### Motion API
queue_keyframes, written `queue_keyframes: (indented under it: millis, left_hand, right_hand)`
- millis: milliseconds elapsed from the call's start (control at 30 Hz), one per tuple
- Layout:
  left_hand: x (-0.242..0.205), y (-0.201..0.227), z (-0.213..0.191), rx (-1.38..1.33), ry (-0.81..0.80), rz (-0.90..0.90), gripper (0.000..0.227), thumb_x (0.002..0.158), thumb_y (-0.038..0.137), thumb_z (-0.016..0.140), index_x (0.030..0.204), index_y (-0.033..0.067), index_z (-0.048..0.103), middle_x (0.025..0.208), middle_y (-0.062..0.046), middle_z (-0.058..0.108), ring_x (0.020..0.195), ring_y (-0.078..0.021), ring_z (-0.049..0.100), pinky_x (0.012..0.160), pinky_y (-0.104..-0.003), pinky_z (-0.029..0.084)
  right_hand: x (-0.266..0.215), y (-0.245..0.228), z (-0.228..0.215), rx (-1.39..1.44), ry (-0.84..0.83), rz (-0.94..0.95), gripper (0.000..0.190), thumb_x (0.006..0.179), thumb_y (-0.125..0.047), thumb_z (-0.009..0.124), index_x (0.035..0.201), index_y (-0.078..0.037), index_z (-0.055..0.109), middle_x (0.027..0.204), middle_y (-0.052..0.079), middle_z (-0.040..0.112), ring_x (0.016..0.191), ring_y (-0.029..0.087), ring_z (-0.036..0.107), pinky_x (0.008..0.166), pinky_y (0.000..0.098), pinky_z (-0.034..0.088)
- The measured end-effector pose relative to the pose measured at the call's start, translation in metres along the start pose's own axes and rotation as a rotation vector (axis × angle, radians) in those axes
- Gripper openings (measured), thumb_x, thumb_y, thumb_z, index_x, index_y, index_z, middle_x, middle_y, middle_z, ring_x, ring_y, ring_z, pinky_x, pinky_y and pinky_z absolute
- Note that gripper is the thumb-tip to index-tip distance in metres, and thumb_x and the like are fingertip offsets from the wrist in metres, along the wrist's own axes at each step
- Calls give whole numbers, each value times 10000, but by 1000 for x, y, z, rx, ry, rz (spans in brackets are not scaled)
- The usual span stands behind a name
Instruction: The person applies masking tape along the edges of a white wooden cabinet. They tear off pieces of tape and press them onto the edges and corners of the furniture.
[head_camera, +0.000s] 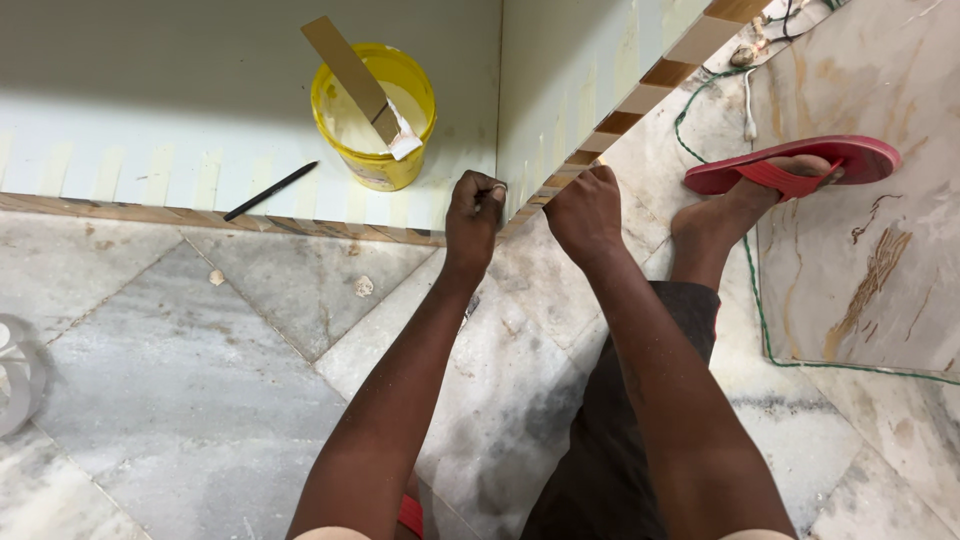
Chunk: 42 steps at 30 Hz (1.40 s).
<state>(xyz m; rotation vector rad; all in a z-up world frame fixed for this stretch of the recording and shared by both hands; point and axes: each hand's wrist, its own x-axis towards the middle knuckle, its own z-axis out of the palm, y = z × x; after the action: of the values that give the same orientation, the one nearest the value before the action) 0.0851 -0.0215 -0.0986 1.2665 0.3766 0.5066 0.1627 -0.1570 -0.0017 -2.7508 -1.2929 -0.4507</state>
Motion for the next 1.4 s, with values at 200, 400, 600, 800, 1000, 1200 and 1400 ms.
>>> queue_keyframes:
  millis: [200, 400, 600, 800, 1000, 1200, 1400]
  left_hand:
    - [3, 8, 2, 217, -7, 171, 137, 1073, 158, 583, 1154, 49, 566, 1080, -59, 557, 943, -137, 556, 862, -310, 498]
    - [19, 30, 6, 437, -53, -74, 548, 1074, 278, 538, 1599, 146, 455, 817, -172, 588, 769, -267, 553, 809, -346, 471]
    - [6, 43, 15, 290, 193, 250, 355, 1147, 259, 461, 1388, 49, 615, 1269, -148, 586, 1042, -239, 602, 930, -363, 508]
    - [-62, 68, 7, 574, 7, 578, 687, 831, 261, 828, 1355, -38, 499, 1255, -221, 547, 1161, -388, 559, 953, -458, 493]
    - [-38, 49, 43, 810, 279, 418, 461, 722, 99, 836, 1043, 24, 515, 1061, -163, 538, 1004, -392, 563, 854, -513, 462]
    - [-33, 38, 57, 909, 452, 445, 488, 706, 152, 895, 998, 63, 515, 1008, -124, 529, 988, -364, 554, 812, -503, 426]
    - [-34, 44, 60, 901, 460, 376, 496, 680, 189, 900, 962, 83, 506, 973, -102, 535, 969, -346, 566, 809, -508, 416]
  right_hand:
    - [5, 6, 4, 89, 45, -27, 60, 885, -116, 690, 883, -124, 749, 876, 57, 740, 826, 245, 687, 859, 412, 479]
    - [8, 13, 10, 101, 62, -35, 75, 863, -85, 686, 887, -121, 747, 925, 58, 761, 824, 238, 693, 853, 410, 494]
    - [12, 15, 7, 92, 6, 10, 56, 833, -112, 712, 827, -132, 764, 800, 69, 746, 744, 251, 698, 771, 426, 516]
    - [22, 21, 10, 175, -107, 62, 113, 845, -57, 689, 832, -139, 765, 748, 73, 738, 651, 280, 684, 751, 423, 523]
    - [27, 21, 17, 321, -98, 213, 129, 826, -11, 679, 901, -77, 761, 827, 122, 733, 734, 320, 682, 610, 437, 527]
    - [20, 22, 61, 909, -253, 776, 142, 890, -74, 708, 1011, -4, 734, 928, 103, 753, 761, 137, 736, 652, 297, 613]
    - [23, 25, 47, 1417, 240, 1039, 350, 1023, -170, 666, 1250, 93, 624, 964, 109, 678, 719, 137, 603, 643, 308, 532]
